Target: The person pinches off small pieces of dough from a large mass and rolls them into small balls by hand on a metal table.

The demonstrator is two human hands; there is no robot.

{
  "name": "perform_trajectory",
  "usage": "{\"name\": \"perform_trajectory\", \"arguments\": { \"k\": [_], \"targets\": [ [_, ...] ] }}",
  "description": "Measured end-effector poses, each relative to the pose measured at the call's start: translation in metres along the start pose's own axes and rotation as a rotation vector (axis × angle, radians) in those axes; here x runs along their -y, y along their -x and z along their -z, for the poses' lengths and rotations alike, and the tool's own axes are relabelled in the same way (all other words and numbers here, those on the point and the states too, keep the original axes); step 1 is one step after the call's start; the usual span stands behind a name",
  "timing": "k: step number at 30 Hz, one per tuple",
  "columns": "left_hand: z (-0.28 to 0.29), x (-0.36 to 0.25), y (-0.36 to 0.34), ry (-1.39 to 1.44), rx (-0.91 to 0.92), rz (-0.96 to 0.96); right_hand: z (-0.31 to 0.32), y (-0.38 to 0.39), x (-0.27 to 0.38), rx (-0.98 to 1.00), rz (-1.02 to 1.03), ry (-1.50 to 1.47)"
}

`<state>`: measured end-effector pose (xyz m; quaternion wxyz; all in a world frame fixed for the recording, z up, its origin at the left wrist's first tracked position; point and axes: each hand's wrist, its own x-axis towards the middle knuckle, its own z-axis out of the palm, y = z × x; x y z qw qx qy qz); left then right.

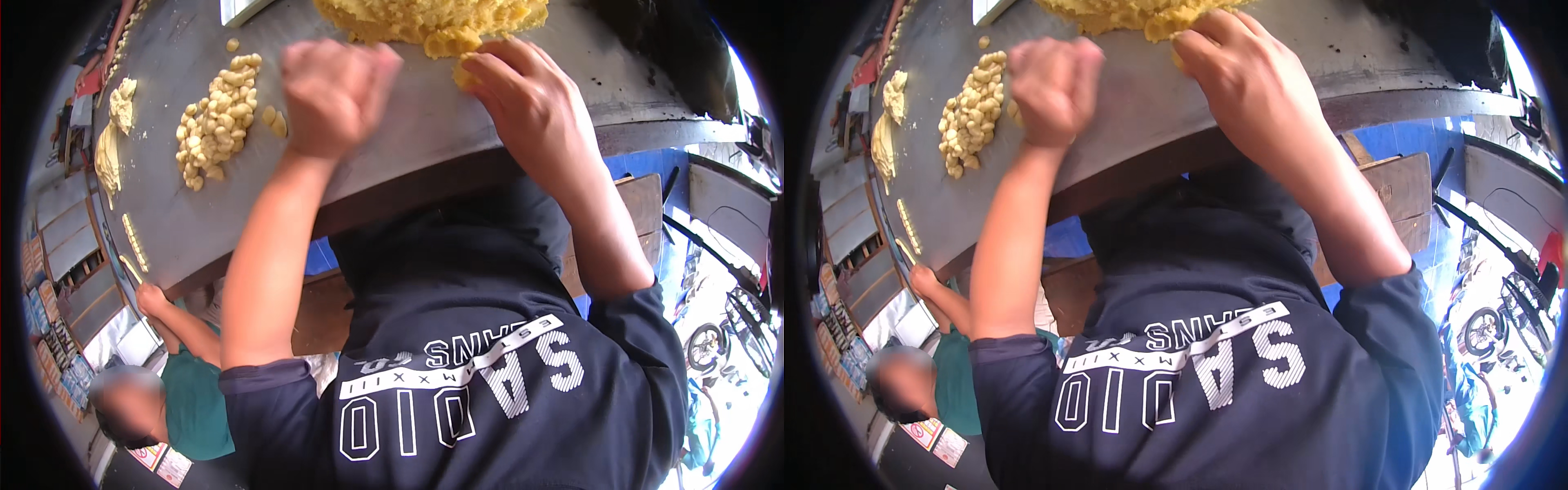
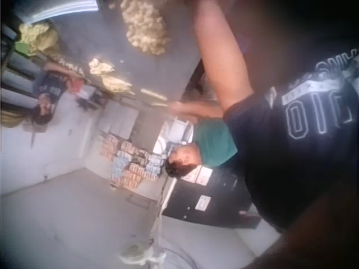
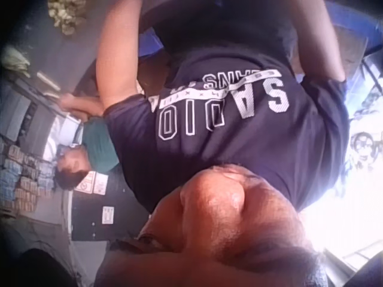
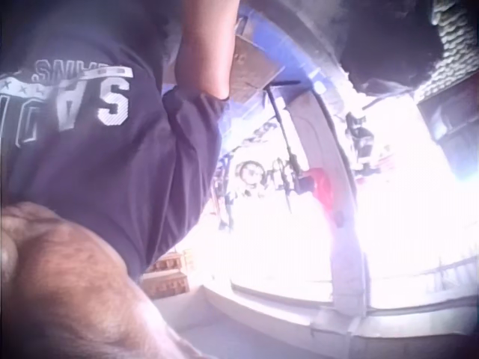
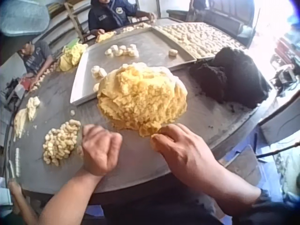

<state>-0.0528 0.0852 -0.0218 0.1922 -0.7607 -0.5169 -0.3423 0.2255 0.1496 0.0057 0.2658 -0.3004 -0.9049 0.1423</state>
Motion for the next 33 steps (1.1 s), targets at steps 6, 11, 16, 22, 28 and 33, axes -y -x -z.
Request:
{"name": "perform_trajectory", "arguments": {
  "k": [6,11,16,22,28,33],
  "targets": [
    [0.004,-0.015,0.001,0.2,-0.005,-0.037,-0.01,-0.01,0.006,0.109,0.086,0.08],
    [0.05,-0.005,-0.002,0.631,-0.174,0.976,-0.011,-0.018,-0.006,0.064,0.061,0.1],
    [0.091,-0.053,0.061,-0.478,0.37,0.48,0.013,0.0,0.002,-0.05,0.02,0.001],
    [0.072,-0.06,0.071,0.093,0.086,0.784,0.008,0.007,0.017,0.105,0.044,-0.152],
    [0.069,-0.087,0.047,0.689,-0.171,1.168,-0.002,0.003,0.035,0.106,0.081,-0.318],
    [0.061,-0.099,0.013,1.109,-0.163,1.236,-0.033,-0.018,0.056,-0.012,0.144,-0.41]
  ]
}}
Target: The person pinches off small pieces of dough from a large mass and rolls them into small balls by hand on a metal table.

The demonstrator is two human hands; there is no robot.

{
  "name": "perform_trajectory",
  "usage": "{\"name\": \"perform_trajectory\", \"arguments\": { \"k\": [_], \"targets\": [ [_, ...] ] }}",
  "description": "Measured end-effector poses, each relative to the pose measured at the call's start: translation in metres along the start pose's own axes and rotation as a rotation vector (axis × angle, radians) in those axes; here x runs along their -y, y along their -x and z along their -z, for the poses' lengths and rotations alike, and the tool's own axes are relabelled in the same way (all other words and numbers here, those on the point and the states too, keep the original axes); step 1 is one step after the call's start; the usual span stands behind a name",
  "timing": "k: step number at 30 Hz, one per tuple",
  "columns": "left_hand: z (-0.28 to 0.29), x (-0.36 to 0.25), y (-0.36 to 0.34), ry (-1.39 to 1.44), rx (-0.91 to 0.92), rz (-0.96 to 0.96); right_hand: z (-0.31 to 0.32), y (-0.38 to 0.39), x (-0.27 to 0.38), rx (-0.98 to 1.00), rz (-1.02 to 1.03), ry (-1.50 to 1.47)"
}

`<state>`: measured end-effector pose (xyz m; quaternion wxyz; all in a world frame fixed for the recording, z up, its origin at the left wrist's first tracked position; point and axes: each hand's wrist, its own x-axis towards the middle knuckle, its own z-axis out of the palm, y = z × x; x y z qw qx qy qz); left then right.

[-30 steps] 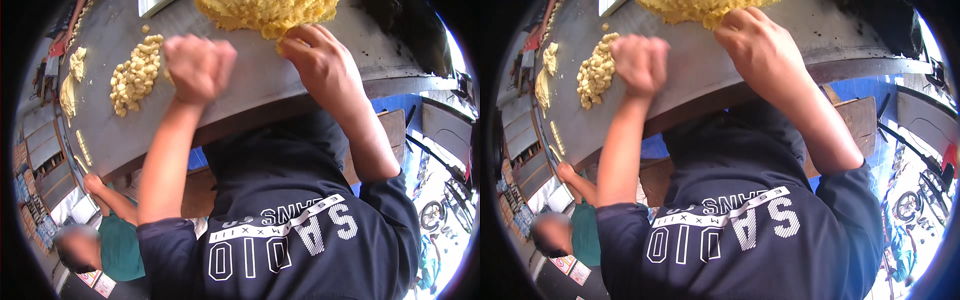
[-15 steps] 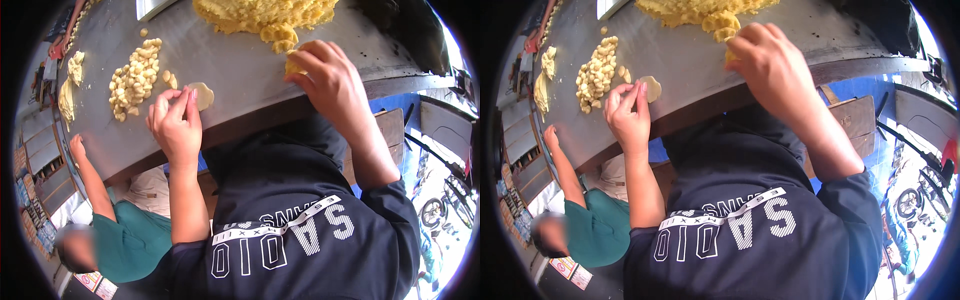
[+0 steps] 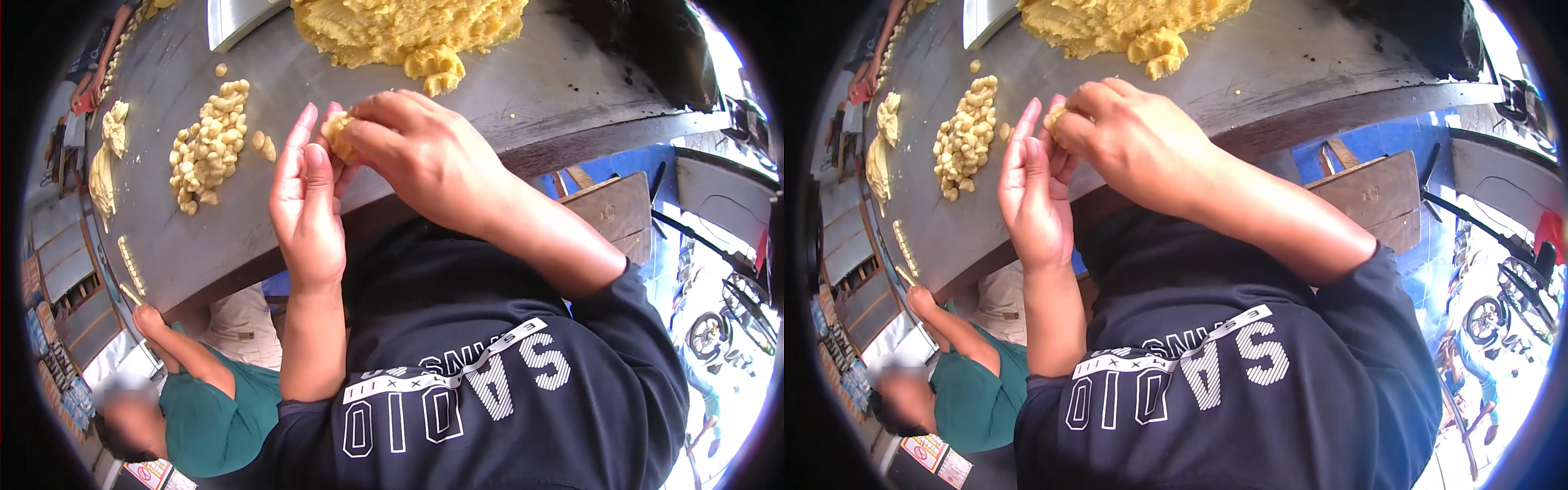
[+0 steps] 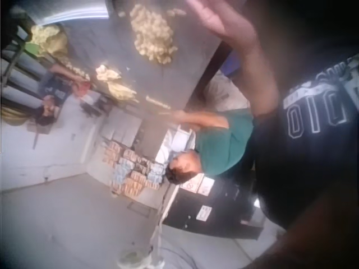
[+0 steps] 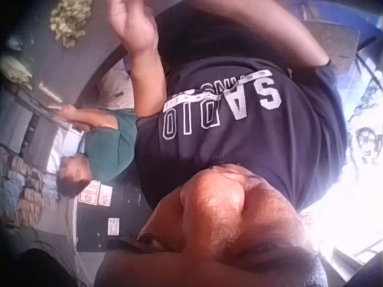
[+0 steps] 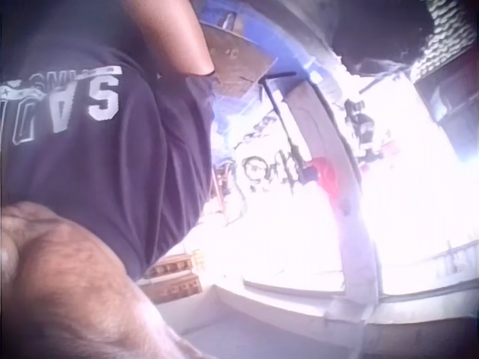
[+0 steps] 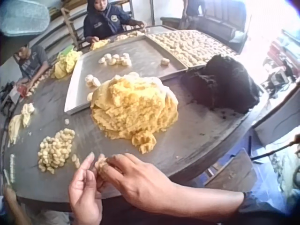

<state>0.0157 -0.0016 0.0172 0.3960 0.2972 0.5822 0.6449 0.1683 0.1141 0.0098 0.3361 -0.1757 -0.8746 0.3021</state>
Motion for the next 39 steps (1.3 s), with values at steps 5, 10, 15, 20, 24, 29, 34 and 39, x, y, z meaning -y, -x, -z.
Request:
{"name": "perform_trajectory", "arguments": {
  "k": [5,10,15,20,24,29,34,39],
  "targets": [
    [0.039,0.02,-0.017,-0.572,0.077,-0.38,0.01,-0.01,0.005,-0.059,0.002,-0.221],
    [0.026,0.016,-0.024,-0.882,0.075,-0.529,0.0,0.003,-0.002,0.022,0.032,-0.269],
    [0.02,0.005,-0.03,-0.835,0.258,-0.521,0.009,-0.002,-0.001,0.187,0.166,-0.139],
    [0.04,0.007,-0.024,-0.715,0.518,-0.281,0.015,-0.012,0.007,0.075,-0.123,-0.152],
    [0.024,0.018,-0.018,-0.759,0.413,-0.337,-0.008,-0.014,0.01,0.129,-0.084,-0.108],
    [0.038,0.012,-0.026,-0.686,0.457,-0.323,0.038,-0.009,0.0,0.078,-0.207,0.084],
    [0.045,0.008,-0.016,-0.169,0.377,0.104,0.053,0.011,-0.043,0.023,-0.108,0.499],
    [0.051,0.01,-0.02,-0.146,0.446,-0.019,0.044,0.003,-0.013,0.275,-0.24,0.264]
  ]
}}
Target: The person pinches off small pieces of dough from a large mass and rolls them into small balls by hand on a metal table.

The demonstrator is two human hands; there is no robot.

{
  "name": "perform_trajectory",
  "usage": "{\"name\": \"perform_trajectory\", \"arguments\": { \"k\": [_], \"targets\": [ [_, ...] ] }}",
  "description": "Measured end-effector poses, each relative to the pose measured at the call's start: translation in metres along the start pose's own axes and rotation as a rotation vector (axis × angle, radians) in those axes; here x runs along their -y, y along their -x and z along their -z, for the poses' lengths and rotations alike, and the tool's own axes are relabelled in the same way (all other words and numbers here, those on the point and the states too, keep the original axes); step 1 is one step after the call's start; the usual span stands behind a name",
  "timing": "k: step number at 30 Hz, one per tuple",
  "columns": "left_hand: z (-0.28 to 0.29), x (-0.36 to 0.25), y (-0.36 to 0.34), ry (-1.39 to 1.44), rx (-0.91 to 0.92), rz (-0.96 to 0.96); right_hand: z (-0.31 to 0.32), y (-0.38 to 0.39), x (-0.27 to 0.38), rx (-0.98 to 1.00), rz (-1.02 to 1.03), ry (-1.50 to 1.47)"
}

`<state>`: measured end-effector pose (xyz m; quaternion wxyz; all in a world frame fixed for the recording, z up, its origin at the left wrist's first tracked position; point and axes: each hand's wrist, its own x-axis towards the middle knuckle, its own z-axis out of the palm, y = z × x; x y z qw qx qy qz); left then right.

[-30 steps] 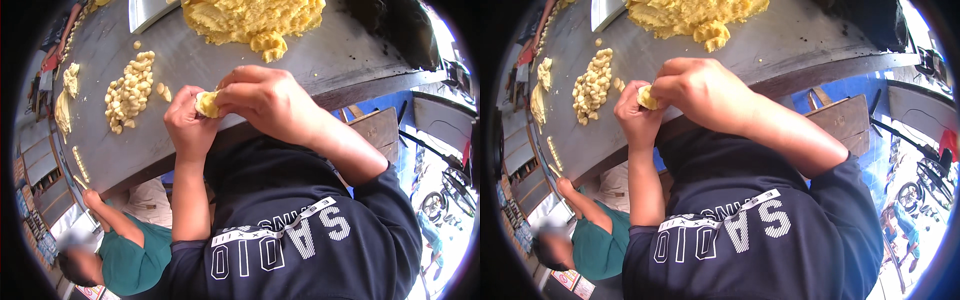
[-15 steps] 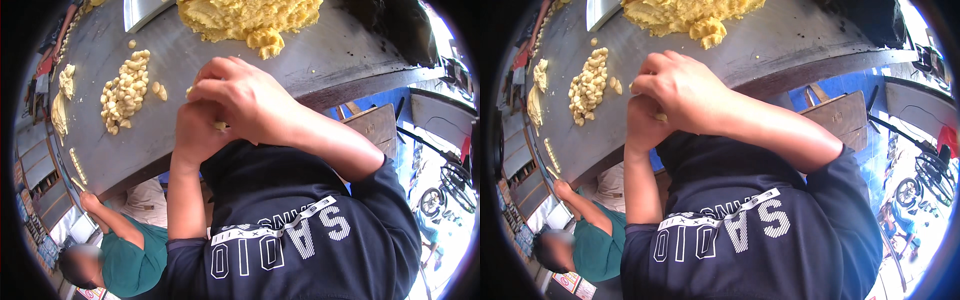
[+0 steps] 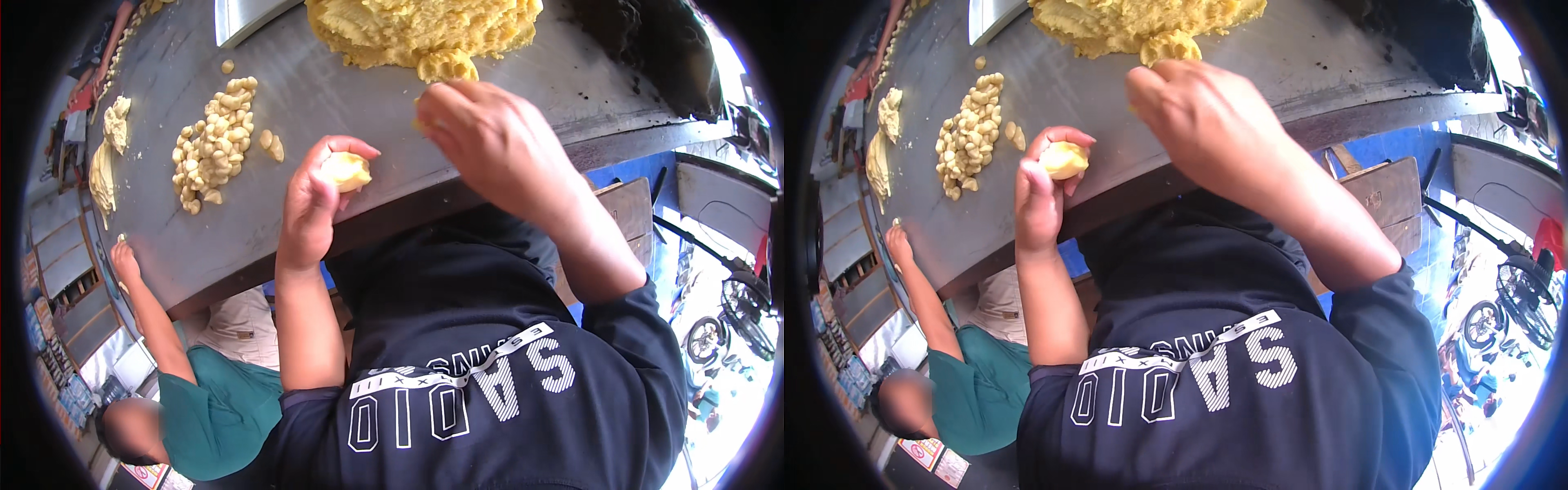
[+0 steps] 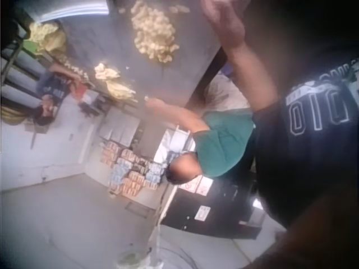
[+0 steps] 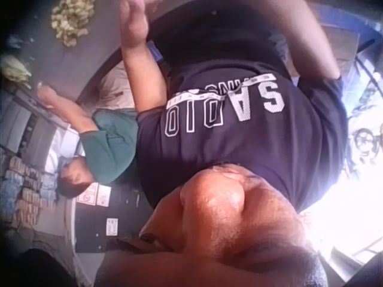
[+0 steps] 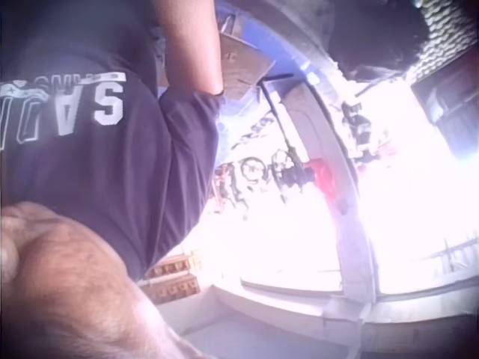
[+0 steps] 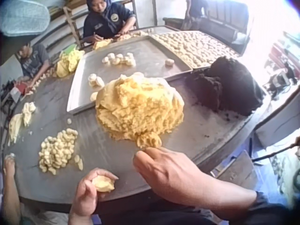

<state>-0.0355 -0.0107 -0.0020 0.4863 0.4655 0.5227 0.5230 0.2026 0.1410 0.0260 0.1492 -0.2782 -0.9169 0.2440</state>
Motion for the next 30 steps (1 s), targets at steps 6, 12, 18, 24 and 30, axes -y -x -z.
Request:
{"name": "perform_trajectory", "arguments": {
  "k": [6,12,18,24,30],
  "targets": [
    [-0.002,0.004,0.0,-0.026,-0.122,-0.027,-0.018,-0.006,-0.009,-0.164,0.212,0.081],
    [-0.008,0.003,-0.003,-0.001,0.012,-0.116,-0.02,-0.004,-0.011,-0.235,0.108,-0.122],
    [-0.017,0.004,-0.005,0.024,-0.08,-0.106,-0.013,-0.002,-0.008,-0.258,0.051,-0.244],
    [-0.017,0.005,-0.01,-0.45,-0.152,-0.199,0.001,0.004,0.021,-0.192,0.098,-0.544],
    [-0.02,-0.002,-0.013,-0.517,0.017,-0.277,-0.012,0.001,0.027,-0.023,0.094,-0.62]
  ]
}}
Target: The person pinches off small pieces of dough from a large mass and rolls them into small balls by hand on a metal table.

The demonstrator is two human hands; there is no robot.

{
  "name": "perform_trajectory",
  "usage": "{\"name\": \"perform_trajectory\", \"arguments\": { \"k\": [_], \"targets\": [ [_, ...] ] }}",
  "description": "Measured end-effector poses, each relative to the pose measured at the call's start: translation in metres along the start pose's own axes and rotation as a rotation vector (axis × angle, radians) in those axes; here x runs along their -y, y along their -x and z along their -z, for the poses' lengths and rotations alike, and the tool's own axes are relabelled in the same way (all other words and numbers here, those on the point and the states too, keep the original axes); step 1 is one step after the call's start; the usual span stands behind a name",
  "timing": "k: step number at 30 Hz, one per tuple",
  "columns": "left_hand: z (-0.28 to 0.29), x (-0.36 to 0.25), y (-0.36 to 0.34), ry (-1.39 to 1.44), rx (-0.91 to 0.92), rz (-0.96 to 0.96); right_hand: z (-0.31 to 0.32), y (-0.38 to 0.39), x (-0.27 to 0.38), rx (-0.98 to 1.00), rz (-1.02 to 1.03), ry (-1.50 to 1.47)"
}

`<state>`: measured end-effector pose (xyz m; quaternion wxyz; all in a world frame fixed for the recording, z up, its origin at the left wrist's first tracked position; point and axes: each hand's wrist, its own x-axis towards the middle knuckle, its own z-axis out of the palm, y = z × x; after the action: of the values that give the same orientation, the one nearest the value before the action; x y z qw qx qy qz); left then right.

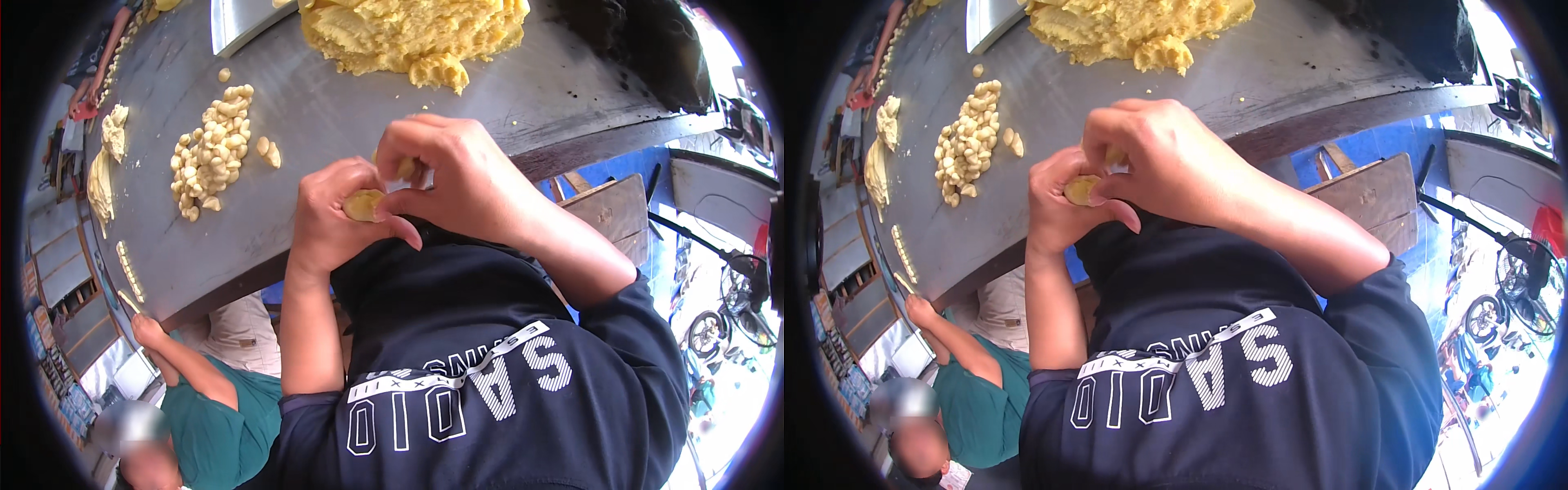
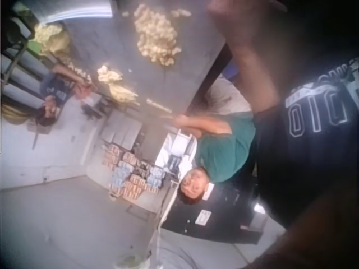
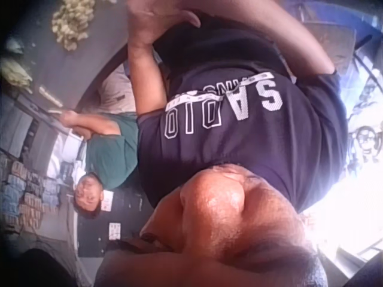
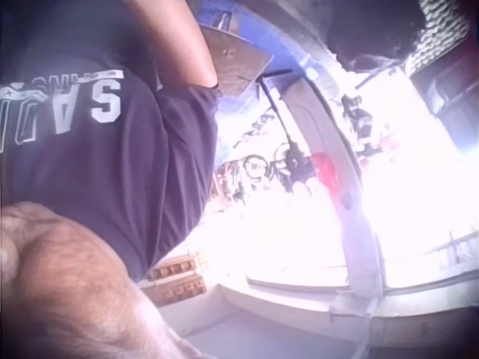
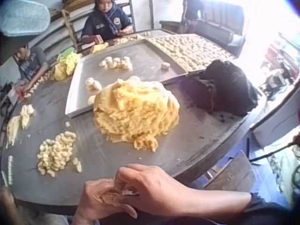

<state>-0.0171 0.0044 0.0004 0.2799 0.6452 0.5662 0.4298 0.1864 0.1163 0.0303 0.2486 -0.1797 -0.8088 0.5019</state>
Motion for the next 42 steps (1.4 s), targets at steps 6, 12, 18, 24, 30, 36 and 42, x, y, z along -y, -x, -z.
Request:
{"name": "perform_trajectory", "arguments": {
  "k": [6,12,18,24,30,36,42],
  "targets": [
    [-0.009,-0.005,0.013,-0.031,0.046,0.076,-0.013,-0.007,-0.002,-0.004,-0.113,0.071],
    [-0.002,-0.011,0.008,0.031,0.042,0.121,-0.006,-0.007,0.019,-0.034,0.089,0.311],
    [-0.009,-0.01,0.005,0.017,0.033,0.013,-0.007,-0.004,0.012,-0.006,0.106,0.38],
    [-0.002,0.007,0.006,0.218,0.033,0.027,0.039,-0.018,-0.02,-0.109,0.104,0.82],
    [-0.006,0.013,0.009,0.586,-0.137,0.138,0.053,-0.017,-0.036,-0.088,0.161,0.829],
    [0.014,0.017,0.024,0.497,-0.276,0.19,0.049,0.0,-0.044,-0.045,0.066,0.799],
    [0.023,0.023,0.039,0.604,-0.384,0.237,0.162,0.0,-0.063,-0.354,0.234,0.683]
  ]
}}
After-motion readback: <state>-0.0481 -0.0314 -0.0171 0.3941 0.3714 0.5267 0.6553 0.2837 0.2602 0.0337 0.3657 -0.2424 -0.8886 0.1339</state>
